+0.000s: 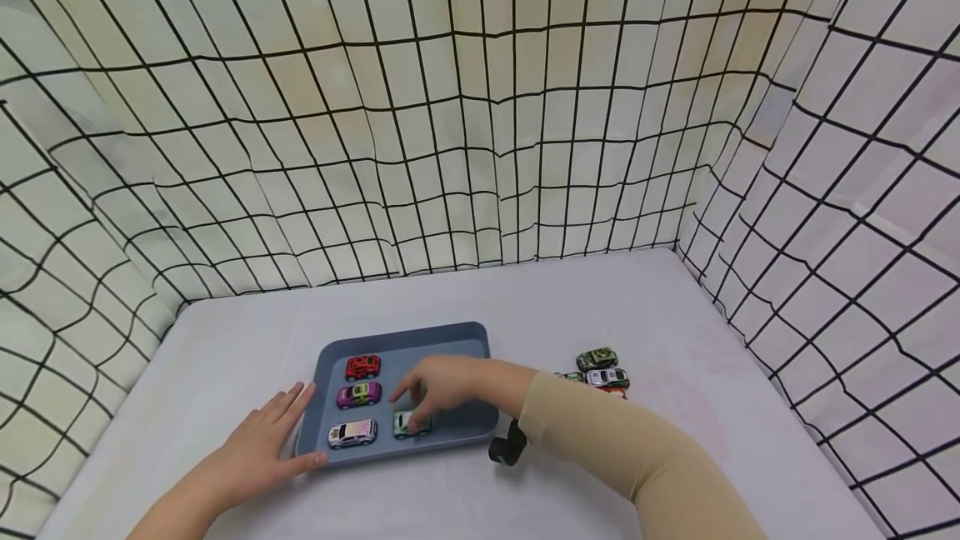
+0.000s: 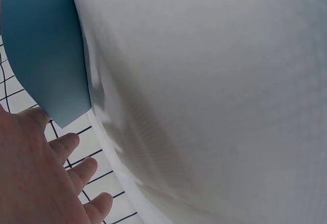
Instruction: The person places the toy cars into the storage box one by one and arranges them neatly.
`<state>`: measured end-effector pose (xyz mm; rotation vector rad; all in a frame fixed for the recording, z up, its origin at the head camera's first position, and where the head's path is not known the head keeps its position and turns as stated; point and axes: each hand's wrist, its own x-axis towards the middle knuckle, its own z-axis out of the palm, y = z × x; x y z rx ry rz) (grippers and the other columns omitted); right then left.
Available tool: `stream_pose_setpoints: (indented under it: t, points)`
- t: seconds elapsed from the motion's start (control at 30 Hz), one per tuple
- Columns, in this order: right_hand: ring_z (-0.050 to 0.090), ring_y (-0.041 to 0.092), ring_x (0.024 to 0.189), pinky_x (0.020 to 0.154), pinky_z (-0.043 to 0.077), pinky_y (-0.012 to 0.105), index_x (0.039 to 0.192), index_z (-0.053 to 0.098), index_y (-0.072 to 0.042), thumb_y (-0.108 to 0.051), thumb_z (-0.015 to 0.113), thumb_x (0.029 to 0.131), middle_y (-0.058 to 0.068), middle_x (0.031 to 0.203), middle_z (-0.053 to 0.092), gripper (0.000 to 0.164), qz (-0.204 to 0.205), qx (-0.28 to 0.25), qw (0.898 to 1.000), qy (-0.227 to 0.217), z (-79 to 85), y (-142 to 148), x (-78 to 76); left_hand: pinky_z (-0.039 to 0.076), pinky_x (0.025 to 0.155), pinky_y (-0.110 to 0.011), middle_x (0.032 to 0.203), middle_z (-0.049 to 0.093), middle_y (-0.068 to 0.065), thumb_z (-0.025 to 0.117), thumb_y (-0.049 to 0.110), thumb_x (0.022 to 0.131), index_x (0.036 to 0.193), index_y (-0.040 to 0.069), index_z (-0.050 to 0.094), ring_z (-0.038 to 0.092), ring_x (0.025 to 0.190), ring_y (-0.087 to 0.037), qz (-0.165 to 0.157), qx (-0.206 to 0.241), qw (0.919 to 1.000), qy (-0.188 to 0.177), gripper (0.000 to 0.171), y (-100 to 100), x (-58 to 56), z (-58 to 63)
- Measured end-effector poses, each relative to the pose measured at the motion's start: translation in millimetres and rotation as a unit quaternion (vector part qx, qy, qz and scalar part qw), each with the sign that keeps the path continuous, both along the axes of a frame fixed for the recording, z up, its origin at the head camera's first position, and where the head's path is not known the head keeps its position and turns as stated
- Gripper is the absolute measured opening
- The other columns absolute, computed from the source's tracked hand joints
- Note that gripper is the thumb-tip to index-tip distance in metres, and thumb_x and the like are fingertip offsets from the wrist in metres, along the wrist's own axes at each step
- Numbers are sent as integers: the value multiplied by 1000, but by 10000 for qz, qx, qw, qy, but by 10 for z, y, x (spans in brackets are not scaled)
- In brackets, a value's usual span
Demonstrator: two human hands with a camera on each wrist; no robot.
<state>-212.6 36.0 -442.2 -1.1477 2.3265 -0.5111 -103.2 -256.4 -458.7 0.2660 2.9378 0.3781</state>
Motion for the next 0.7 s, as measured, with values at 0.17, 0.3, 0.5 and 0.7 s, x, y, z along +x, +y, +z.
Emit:
stream_pose_setpoints:
  t: [0.17,0.3,0.5,0.7]
  points:
    - [55,2,100,86,50,26,127,68,-35,-41,80,84,-15,104,62,45,-40,-131,9999,30,60,26,-27,20,108,-73,156,29,-28,58,82,75,155,4,28,25,141,-53,-24,-104,9999,-66,116,18,-1,21]
    - [56,4,102,87,49,26,128,68,-33,-41,80,84,-14,103,63,46,-30,-213,9998,43,105,63,-38,20,108,-73,156,29,-28,57,82,75,155,4,28,25,140,-53,-45,-102,9999,-31,116,10,-2,11]
    - [58,8,94,77,49,25,128,68,-32,-41,79,84,-11,106,64,46,-52,-398,9991,98,146,173,-69,21,108,-73,156,30,-28,58,80,76,155,3,29,26,140,-53,-86,-50,9999,30,114,-7,6,-7]
    - [54,8,75,66,49,24,127,69,-27,-38,80,84,-3,109,66,45,-251,-717,9971,33,198,432,-111,21,108,-73,156,29,-29,58,80,77,155,3,28,25,140,-53,-101,-40,9999,25,114,2,0,0]
